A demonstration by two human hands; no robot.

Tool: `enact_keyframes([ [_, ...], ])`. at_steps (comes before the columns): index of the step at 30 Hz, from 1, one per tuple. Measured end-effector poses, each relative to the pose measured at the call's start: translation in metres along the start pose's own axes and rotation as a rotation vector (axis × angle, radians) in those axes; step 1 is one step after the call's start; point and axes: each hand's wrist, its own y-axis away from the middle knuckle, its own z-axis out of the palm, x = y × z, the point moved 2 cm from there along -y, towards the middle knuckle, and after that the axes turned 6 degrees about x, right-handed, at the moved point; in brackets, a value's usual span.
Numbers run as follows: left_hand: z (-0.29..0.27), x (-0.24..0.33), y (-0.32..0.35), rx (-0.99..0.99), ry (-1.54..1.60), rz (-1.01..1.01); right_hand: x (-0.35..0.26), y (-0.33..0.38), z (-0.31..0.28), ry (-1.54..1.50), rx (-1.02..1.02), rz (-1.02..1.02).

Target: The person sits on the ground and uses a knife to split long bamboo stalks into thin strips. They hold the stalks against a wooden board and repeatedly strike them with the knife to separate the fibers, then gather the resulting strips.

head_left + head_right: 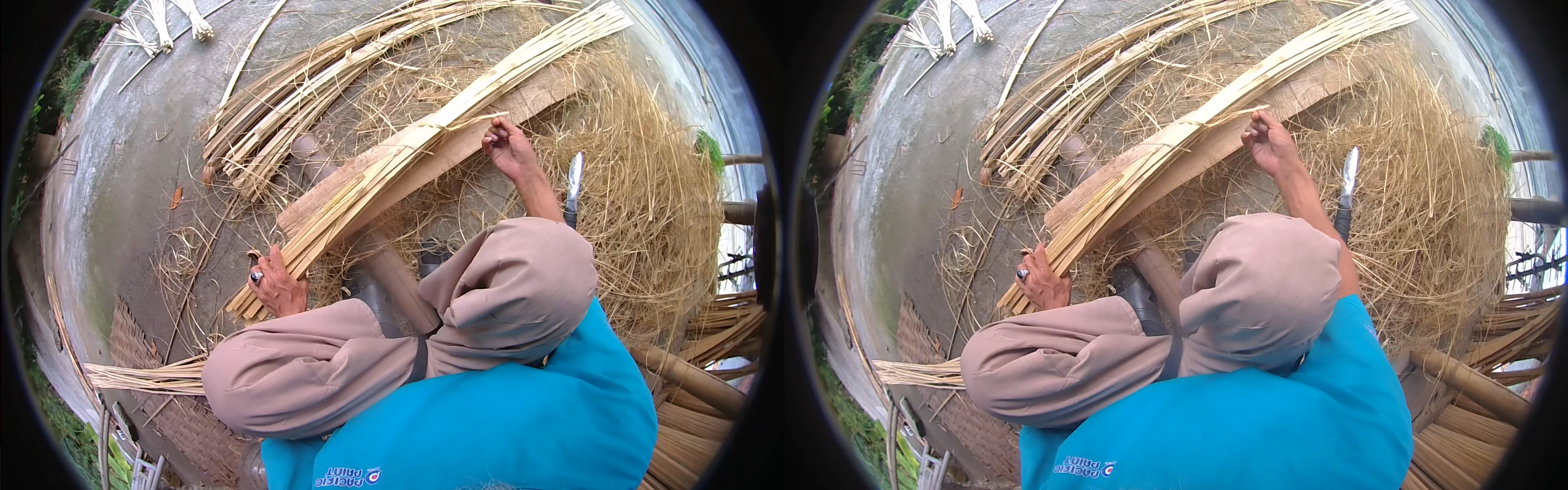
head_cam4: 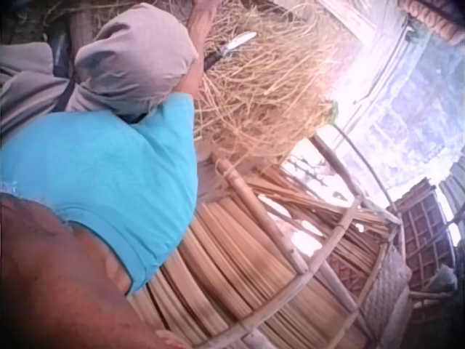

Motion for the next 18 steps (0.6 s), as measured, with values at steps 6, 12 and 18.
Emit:
enact_keyframes([
  [6,-0.009,-0.007,0.005,-0.051,-0.022,-0.039,0.086,0.052,0.014,-0.343,0.446,0.010],
  [12,-0.011,-0.012,-0.016,-0.187,0.085,0.007,0.098,0.048,0.022,0.679,0.076,-0.411],
  [18,-0.008,-0.020,-0.028,-0.369,0.122,0.044,0.088,0.000,0.062,0.916,0.111,-0.477],
])
